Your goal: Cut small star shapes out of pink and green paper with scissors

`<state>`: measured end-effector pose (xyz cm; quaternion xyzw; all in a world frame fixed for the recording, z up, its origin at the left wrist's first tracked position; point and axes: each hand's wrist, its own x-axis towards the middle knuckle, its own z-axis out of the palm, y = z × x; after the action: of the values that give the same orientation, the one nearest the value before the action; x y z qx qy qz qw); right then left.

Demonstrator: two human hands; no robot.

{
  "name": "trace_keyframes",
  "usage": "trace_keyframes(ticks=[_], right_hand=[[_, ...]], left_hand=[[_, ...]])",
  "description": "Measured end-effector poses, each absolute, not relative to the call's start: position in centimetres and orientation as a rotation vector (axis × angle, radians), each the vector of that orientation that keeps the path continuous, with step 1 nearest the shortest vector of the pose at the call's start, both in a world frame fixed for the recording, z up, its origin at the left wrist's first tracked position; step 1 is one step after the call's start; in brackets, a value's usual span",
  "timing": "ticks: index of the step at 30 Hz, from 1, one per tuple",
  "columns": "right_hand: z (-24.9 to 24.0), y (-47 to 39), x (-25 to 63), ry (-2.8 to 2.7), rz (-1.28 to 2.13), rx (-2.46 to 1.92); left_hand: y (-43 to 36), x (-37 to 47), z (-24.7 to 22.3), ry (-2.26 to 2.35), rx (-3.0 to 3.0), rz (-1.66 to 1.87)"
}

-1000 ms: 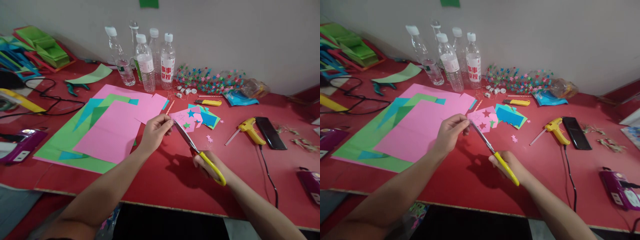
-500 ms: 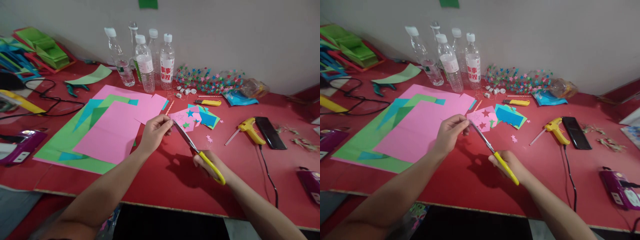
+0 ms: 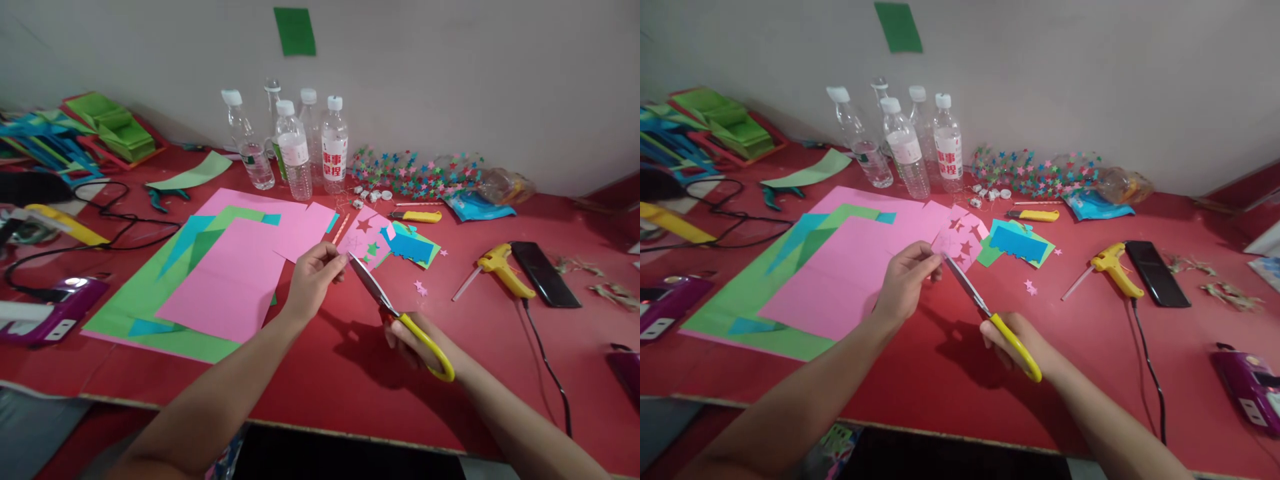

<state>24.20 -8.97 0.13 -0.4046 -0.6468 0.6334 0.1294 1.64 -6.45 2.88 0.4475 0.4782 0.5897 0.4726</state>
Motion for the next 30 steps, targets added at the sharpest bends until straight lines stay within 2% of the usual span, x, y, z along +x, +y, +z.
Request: trace_keyframes(ticks=[30], right_hand=[[0.5, -8.9, 24.5, -1.872, 1.872, -1.189]], left_hand=[[-6.6, 1.8, 2.2, 1.174, 1.137, 1.413]])
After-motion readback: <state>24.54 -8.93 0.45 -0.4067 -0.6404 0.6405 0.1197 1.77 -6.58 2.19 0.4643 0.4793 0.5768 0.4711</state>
